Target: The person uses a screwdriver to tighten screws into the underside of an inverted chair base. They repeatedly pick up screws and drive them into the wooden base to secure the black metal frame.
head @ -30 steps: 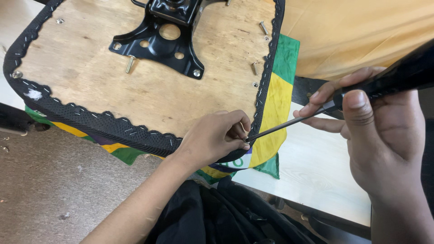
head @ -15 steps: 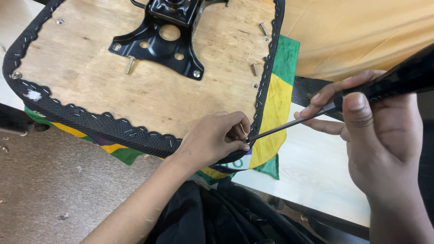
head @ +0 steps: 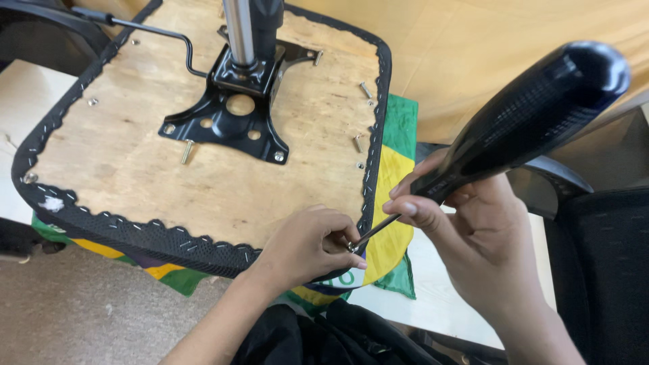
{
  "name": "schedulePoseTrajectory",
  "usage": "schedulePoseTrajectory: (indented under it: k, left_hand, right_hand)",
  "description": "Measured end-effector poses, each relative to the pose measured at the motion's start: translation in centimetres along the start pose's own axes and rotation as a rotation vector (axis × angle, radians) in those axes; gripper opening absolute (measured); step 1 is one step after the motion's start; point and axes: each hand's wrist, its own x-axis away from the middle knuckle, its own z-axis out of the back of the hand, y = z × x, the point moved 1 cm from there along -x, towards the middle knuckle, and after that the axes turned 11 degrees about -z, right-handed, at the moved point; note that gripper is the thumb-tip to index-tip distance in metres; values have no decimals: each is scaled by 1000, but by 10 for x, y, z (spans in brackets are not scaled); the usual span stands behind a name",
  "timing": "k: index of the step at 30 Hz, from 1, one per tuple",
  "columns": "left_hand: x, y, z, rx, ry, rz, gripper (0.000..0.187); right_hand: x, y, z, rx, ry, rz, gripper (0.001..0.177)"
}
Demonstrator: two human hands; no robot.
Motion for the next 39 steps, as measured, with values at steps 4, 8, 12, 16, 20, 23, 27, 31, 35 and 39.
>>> schedulePoseTrajectory:
  k: [4, 8, 12, 16, 20, 23, 27, 31, 35, 39]
  left_hand:
    - [2, -1, -4, -12, 19, 45, 24]
    - [1, -6, -7, -4, 41, 45, 21]
    - [3, -8, -8, 4, 27, 75, 19]
    - [2, -6, -6, 5, 28, 39, 19]
    - [2, -5, -6, -2, 15, 55, 16]
    - [2, -5, -6, 9, 11, 72, 14]
    - [3, -7, -6, 37, 32, -36, 11]
    - [5, -7, -6, -33, 19, -135, 11]
    - [4, -4, -4, -43, -41, -43, 17]
    - [1, -1, -4, -42, -41, 23, 22]
  right_hand:
    - [5, 3, -4, 14, 62, -118, 30]
    - [6, 8, -6, 77, 5, -154, 20]
    - [5, 6, -1, 109, -130, -26, 15]
    - [3, 5, 1, -205, -306, -207, 27]
    - [-6, 5, 0, -29, -277, -137, 30]
    - [-9, 8, 2, 68, -149, -223, 28]
    - [-10, 13, 3, -10, -87, -317, 24]
    - [-7, 17, 0, 119, -68, -338, 20]
    - [-7, 18, -10, 151, -57, -342, 21]
    - [-9, 18, -13, 81, -40, -431, 29]
